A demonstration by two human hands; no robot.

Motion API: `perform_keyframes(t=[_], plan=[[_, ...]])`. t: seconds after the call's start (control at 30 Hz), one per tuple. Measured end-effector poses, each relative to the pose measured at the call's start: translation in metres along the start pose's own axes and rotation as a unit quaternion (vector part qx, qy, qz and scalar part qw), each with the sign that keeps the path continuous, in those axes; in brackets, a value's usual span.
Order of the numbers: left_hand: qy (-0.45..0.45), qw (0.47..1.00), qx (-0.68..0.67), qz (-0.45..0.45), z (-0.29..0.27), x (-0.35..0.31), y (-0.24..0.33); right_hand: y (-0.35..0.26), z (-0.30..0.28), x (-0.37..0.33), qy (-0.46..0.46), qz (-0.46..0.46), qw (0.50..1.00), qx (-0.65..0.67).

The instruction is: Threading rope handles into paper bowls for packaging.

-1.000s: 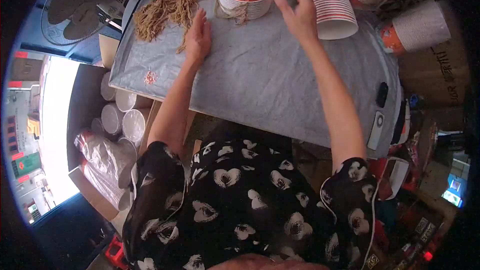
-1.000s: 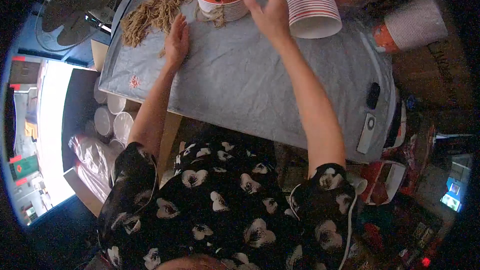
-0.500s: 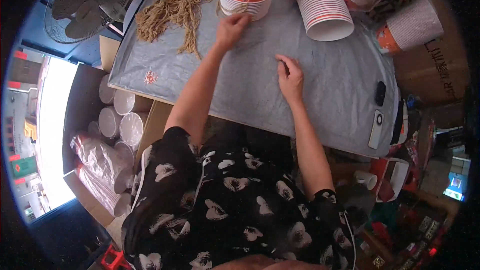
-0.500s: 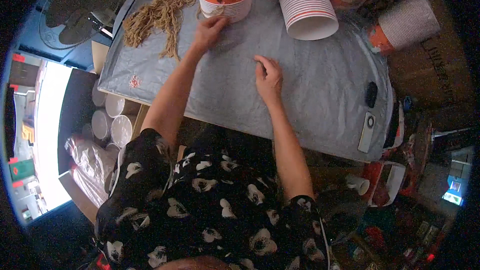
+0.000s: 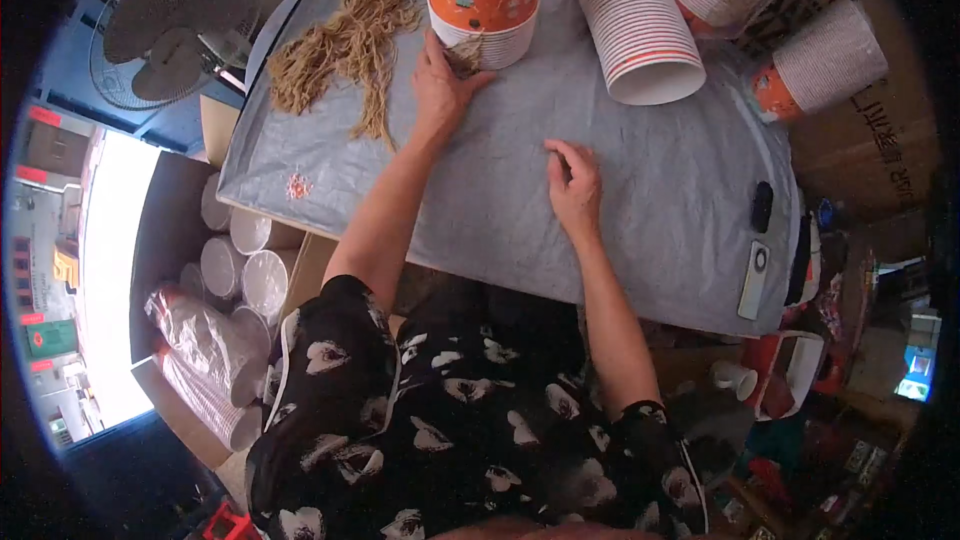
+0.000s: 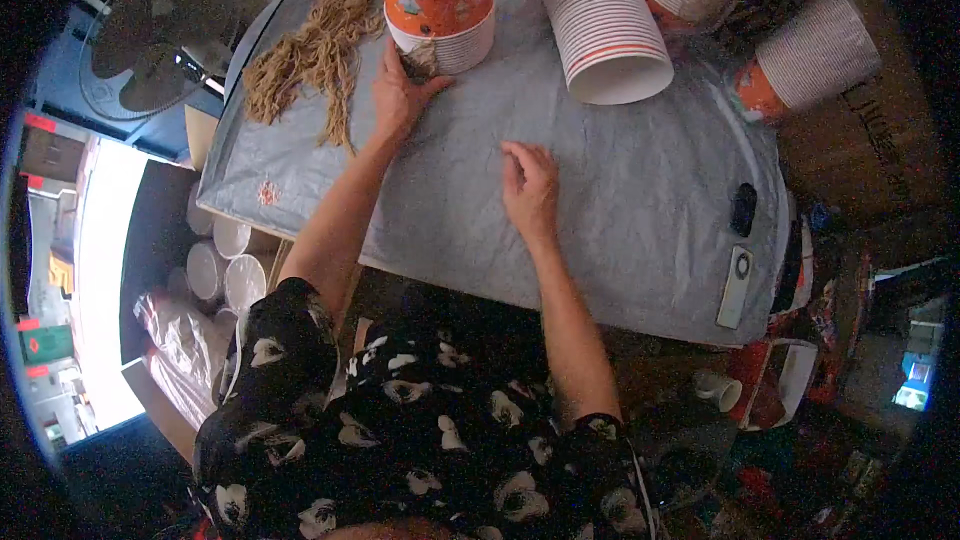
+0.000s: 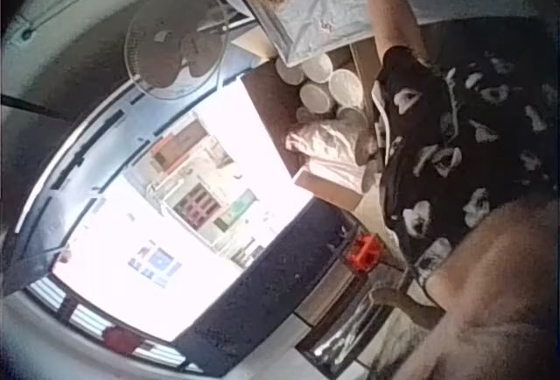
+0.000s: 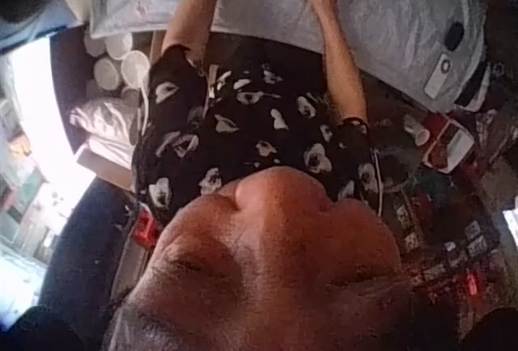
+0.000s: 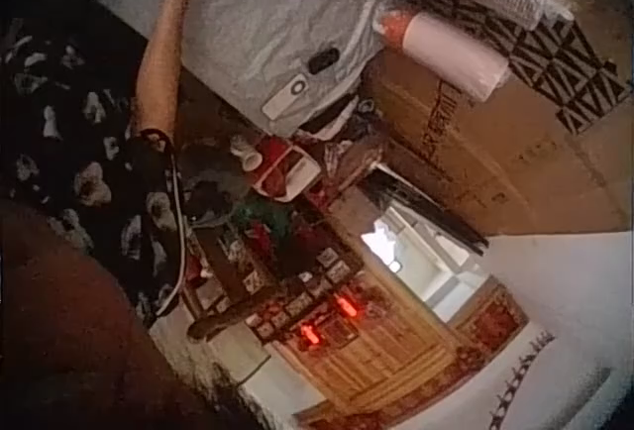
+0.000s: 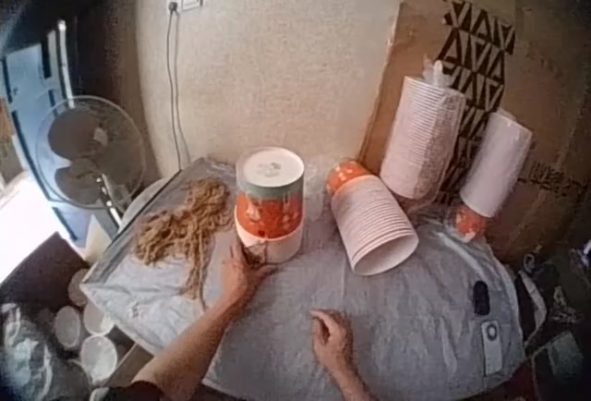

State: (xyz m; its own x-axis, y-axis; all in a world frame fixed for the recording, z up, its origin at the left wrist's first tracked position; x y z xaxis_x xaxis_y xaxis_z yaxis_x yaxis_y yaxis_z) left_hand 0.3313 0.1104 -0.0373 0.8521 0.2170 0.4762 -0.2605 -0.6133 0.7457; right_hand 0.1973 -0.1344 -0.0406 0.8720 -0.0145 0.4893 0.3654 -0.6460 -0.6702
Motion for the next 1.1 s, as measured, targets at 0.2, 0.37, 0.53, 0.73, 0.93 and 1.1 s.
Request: perform_keyframes(t=[0.2,0.37,0.53,0.73,0.93,1.1], plan=[[-0.058,0.997,-0.024,-0.038,0.029,0.025,-0.001,-0.004,-0.004,0.001,0.015,-0.02,1.0,-0.008],[0.016,1.0,0.002,0.025,0.033,0.013,0.031,0.002,-0.007,0.001,0.002,-0.007,1.0,-0.02],[-0.042,0.982,-0.183,0.034,0.062,-0.049,0.064,0.037,-0.009,-0.006,0.06,0.134,0.976,0.158],[-0.199,0.934,-0.294,0.027,0.092,-0.07,0.13,0.088,-0.079,0.02,0.172,0.2,0.944,0.198],[0.126,0.951,-0.011,0.281,-0.016,0.028,0.14,0.093,-0.054,0.013,0.013,0.245,0.941,0.233],[-0.059,0.953,0.094,0.283,-0.025,0.122,0.181,0.073,0.015,0.047,-0.043,0.294,0.838,0.459]])
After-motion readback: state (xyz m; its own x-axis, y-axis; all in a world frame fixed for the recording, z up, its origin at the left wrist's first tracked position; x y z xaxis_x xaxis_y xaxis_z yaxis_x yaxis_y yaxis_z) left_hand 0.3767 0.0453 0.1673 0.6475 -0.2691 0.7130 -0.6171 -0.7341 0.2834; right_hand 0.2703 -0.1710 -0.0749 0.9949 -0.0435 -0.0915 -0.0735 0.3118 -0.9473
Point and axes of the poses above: each hand's wrist, its own x-axis towards the middle knuckle, its own z-axis out of the palm, y = z × x, the point moved 8 cm from there along x, towards the middle knuckle, and after that the axes turned 6 degrees about -x, right-handed, at the moved point
